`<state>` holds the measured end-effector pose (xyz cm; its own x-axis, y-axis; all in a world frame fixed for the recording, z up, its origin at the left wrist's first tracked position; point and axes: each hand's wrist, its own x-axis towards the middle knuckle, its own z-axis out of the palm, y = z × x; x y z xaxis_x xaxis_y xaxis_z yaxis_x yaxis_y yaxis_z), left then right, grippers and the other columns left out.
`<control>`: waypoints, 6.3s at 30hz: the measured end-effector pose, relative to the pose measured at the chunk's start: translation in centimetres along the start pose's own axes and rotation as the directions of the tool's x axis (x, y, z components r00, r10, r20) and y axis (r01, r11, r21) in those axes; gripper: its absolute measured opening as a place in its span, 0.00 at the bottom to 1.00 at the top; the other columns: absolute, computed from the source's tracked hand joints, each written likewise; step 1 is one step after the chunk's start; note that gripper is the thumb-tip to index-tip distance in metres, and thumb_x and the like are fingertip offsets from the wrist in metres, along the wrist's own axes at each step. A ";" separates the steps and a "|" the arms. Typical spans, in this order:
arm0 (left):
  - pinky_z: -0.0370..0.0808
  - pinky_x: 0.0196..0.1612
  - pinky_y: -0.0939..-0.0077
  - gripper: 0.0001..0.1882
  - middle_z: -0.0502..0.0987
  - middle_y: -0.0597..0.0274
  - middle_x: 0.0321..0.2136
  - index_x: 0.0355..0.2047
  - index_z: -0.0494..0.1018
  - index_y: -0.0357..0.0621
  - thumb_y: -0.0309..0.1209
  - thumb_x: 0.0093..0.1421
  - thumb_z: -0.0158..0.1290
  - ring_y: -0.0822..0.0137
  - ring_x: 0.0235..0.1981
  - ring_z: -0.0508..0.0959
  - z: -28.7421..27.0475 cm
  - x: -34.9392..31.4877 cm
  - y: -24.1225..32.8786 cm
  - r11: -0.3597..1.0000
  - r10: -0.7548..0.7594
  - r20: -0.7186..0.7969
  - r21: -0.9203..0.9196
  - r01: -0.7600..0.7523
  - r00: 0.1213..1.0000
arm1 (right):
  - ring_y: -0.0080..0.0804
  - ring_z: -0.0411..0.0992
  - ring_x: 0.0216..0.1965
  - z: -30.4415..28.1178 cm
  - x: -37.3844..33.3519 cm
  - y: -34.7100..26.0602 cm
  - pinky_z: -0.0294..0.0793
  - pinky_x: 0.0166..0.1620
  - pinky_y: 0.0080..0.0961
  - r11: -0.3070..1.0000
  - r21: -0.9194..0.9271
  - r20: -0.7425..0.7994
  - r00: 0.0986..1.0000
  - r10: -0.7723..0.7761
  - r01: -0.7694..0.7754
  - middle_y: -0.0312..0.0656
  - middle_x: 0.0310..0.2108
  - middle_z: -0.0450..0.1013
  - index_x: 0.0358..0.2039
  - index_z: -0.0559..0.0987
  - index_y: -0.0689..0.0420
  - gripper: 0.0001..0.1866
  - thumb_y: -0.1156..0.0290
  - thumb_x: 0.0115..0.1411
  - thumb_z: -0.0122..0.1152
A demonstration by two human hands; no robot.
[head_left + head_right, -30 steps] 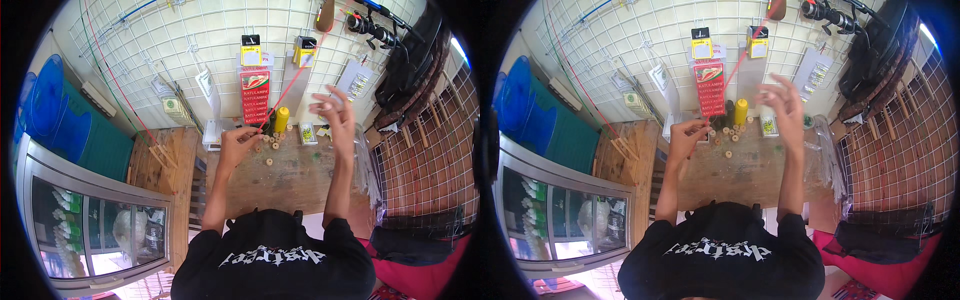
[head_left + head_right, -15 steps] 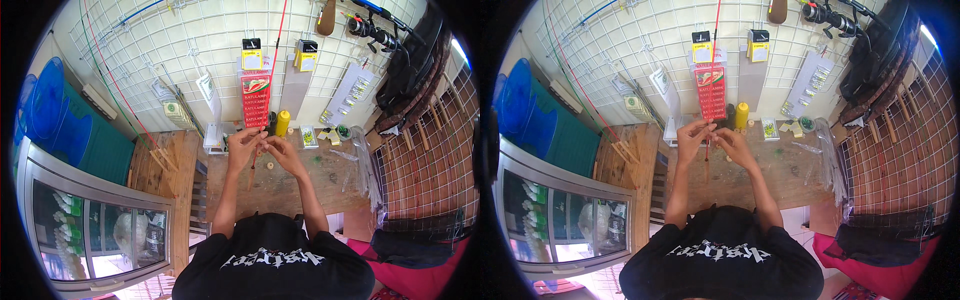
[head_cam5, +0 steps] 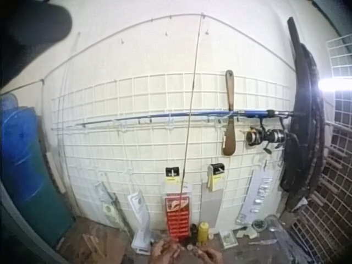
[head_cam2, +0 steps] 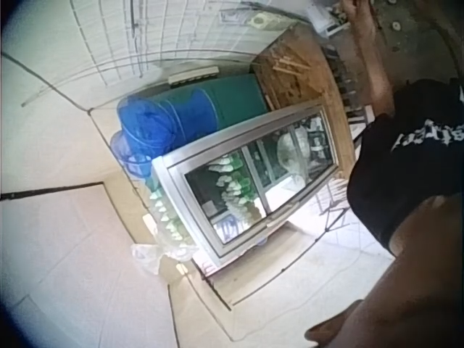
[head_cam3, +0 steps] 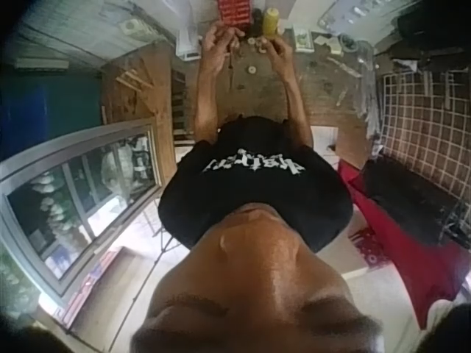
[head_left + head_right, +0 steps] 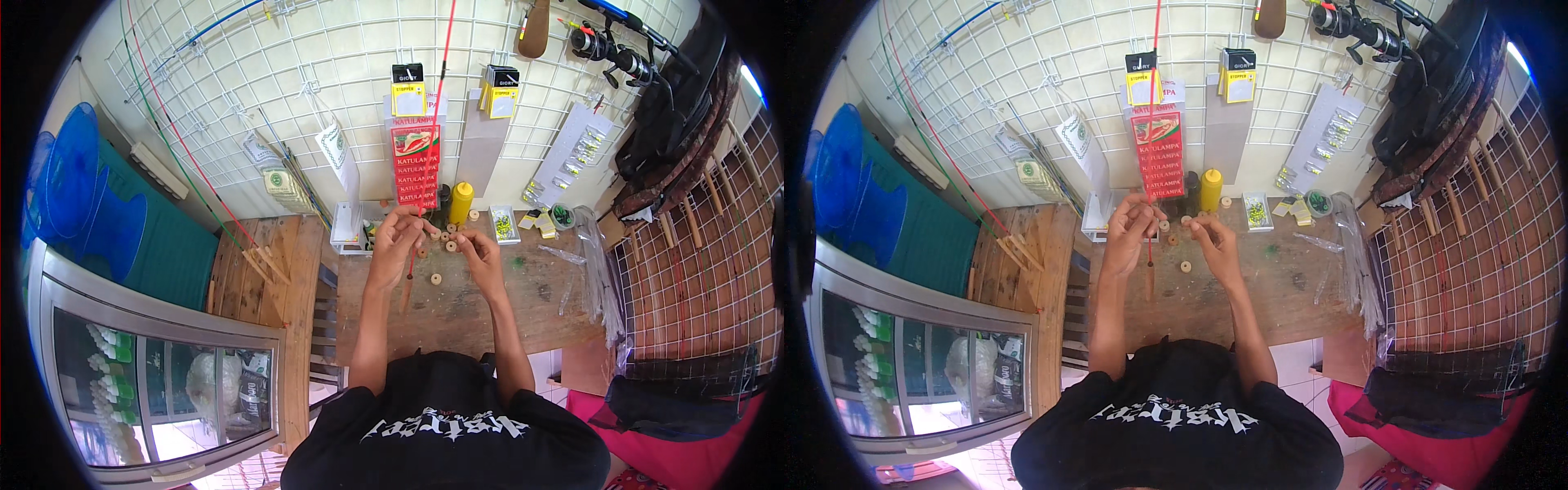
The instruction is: Attach small components and a float to a fishing line on a rod.
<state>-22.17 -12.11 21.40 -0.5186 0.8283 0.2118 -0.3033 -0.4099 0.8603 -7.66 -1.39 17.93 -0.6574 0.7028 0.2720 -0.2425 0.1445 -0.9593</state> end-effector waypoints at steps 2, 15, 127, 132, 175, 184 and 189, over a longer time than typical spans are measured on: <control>0.68 0.32 0.86 0.11 0.77 0.60 0.31 0.41 0.68 0.39 0.29 0.61 0.54 0.78 0.27 0.70 0.1 -0.1 -0.2 0.997 0.006 -0.014 -0.071 -0.007 1.000 | 0.18 0.67 0.33 0.0 -0.2 0.1 0.67 0.38 0.18 1.000 -0.010 0.004 1.000 0.014 -0.014 0.34 0.34 0.75 0.38 0.78 0.63 0.09 0.71 0.64 0.54; 0.61 0.23 0.85 0.06 0.73 0.63 0.26 0.34 0.70 0.37 0.26 0.61 0.54 0.80 0.20 0.65 -0.7 -0.5 -2.2 0.988 0.146 -0.164 0.075 -0.135 0.976 | 0.17 0.67 0.30 0.3 -1.4 1.9 0.65 0.34 0.15 1.000 0.000 -0.077 0.997 0.012 -0.012 0.33 0.29 0.73 0.38 0.78 0.64 0.10 0.70 0.64 0.54; 0.76 0.36 0.70 0.29 0.78 0.55 0.37 0.54 0.67 0.45 0.32 0.52 0.62 0.64 0.33 0.79 -5.1 -3.6 -6.5 0.732 0.053 -0.220 0.672 0.112 0.974 | 0.34 0.71 0.32 -2.8 -7.8 22.3 0.72 0.37 0.28 0.737 -0.644 -0.299 0.954 0.007 -0.207 0.44 0.35 0.70 0.39 0.73 0.60 0.13 0.85 0.53 0.49; 0.75 0.43 0.68 0.37 0.74 0.50 0.45 0.58 0.61 0.46 0.36 0.49 0.64 0.59 0.41 0.77 -7.5 -7.9 -9.6 0.653 -0.112 -0.262 0.707 0.270 0.959 | 0.38 0.70 0.38 -1.4 -9.6 23.3 0.71 0.40 0.30 0.782 -0.590 -0.227 0.971 0.080 -0.202 0.47 0.41 0.67 0.45 0.71 0.58 0.19 0.84 0.50 0.54; 0.75 0.31 0.80 0.17 0.78 0.53 0.30 0.44 0.71 0.34 0.30 0.58 0.58 0.72 0.28 0.78 -2.9 -22.3 -18.5 0.767 -0.528 -0.310 0.225 0.600 0.791 | 0.24 0.73 0.36 -4.4 -16.6 10.6 0.72 0.41 0.24 0.844 -0.299 0.474 0.698 0.537 -0.446 0.41 0.38 0.75 0.45 0.75 0.60 0.16 0.75 0.55 0.62; 0.72 0.29 0.77 0.15 0.79 0.56 0.27 0.41 0.74 0.35 0.29 0.55 0.58 0.71 0.26 0.76 -2.8 -25.5 -20.3 0.674 -0.499 -0.432 0.352 0.650 0.751 | 0.34 0.70 0.50 0.3 -5.8 15.9 0.68 0.50 0.26 0.982 -0.187 0.329 0.939 0.099 -0.038 0.48 0.44 0.71 0.54 0.65 0.58 0.22 0.82 0.57 0.50; 0.74 0.36 0.69 0.15 0.80 0.50 0.29 0.36 0.77 0.37 0.34 0.52 0.61 0.61 0.30 0.80 -1.8 -25.8 -20.4 0.526 -0.441 -0.492 0.536 0.660 0.751 | 0.38 0.74 0.41 1.7 -4.2 15.4 0.72 0.44 0.29 0.960 -0.268 0.383 0.905 0.187 -0.085 0.49 0.36 0.73 0.48 0.69 0.56 0.18 0.81 0.56 0.53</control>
<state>-4.06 -25.79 -2.42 -0.6486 0.6148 -0.4487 -0.0734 0.5362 0.8409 -9.84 -3.29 2.12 -0.9132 0.3961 0.0957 0.0140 0.2653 -0.9641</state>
